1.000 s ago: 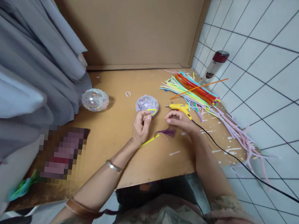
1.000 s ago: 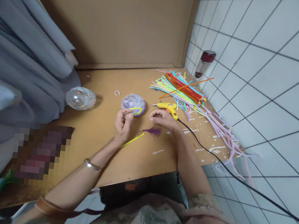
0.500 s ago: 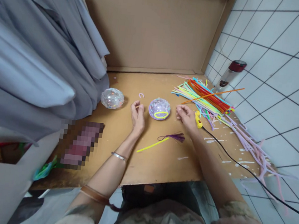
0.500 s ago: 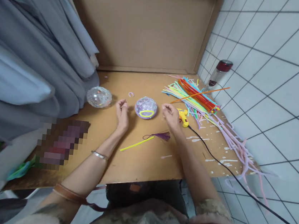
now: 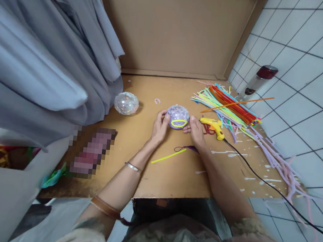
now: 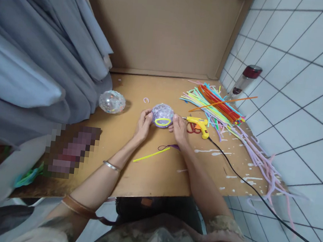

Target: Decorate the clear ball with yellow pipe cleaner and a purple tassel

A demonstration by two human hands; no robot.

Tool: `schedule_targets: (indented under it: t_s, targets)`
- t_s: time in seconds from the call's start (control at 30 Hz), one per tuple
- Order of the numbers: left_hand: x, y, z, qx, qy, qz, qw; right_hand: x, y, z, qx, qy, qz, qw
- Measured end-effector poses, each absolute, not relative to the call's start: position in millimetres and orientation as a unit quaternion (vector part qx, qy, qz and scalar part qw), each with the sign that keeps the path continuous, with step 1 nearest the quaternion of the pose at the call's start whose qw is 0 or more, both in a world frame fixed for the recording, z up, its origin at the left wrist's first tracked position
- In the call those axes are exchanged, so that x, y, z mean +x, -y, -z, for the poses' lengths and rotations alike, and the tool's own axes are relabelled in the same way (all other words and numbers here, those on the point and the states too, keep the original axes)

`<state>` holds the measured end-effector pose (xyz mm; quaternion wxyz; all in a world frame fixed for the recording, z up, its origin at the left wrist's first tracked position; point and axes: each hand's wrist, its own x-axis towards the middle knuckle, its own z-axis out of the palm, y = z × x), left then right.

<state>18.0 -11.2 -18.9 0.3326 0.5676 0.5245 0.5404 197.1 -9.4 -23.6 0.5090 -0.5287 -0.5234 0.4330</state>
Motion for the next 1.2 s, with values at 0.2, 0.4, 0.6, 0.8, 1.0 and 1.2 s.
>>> schedule_targets:
  t_s: [0.2,0.4,0.6,0.8,1.0,1.2]
  targets:
    - [22,8,22,0.524,-0.49,-0.566,0.407,199,7,18,-0.483,0.527,-0.43,0.551]
    - [21,10,20,0.533,-0.485,-0.565,0.402,200,9,20,-0.492,0.547,-0.408,0.541]
    - [21,14,16,0.548,-0.47,-0.559,0.408,202,8,22,-0.502,0.563,-0.392,0.526]
    - [21,15,14,0.556,-0.475,-0.555,0.396,203,6,26,-0.503,0.542,-0.409,0.535]
    - [20,17,10,0.559,-0.464,-0.568,0.388,200,5,31,-0.484,0.538,-0.407,0.558]
    - [20,12,15,0.551,-0.46,-0.587,0.375,198,7,33,-0.481,0.55,-0.41,0.547]
